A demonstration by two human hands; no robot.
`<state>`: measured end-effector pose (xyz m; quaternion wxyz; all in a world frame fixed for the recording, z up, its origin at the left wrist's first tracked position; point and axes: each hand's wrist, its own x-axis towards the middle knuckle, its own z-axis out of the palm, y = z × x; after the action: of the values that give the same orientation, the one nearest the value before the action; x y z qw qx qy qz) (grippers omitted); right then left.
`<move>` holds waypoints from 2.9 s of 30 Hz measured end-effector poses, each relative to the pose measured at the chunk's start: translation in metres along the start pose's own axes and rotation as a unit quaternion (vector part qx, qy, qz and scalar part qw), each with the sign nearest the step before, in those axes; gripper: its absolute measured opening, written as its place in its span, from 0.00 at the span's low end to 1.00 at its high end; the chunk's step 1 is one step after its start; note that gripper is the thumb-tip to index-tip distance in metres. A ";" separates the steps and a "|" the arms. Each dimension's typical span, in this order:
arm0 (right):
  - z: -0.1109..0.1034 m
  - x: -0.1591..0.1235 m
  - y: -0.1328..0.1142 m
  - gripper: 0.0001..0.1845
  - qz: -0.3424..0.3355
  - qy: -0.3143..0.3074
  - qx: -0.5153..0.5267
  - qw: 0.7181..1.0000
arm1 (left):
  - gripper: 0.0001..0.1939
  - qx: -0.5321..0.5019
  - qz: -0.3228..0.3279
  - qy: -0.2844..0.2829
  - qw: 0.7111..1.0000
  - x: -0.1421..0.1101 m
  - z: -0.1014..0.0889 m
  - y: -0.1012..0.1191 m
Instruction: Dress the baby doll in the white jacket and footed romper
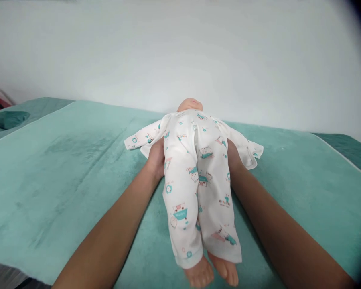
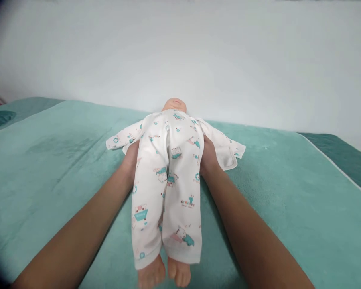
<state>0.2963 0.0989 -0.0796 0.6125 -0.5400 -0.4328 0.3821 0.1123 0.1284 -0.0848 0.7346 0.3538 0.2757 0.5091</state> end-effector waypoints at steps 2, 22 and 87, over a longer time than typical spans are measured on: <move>-0.001 -0.003 -0.001 0.13 0.003 0.004 0.022 1.000 | 0.21 -0.016 -0.024 -0.023 0.999 -0.003 0.000 0.002; -0.048 -0.223 0.010 0.32 -0.034 -0.104 -0.055 0.992 | 0.21 0.360 0.179 0.004 0.916 -0.207 -0.032 -0.026; -0.035 -0.084 0.020 0.23 -0.224 -0.095 -0.462 0.853 | 0.28 0.671 0.251 -0.032 0.697 -0.078 -0.016 -0.024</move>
<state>0.3014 0.0107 -0.1110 0.3172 -0.6101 -0.7250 0.0394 0.0879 0.0530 -0.1098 0.1556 0.8252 0.4212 0.3426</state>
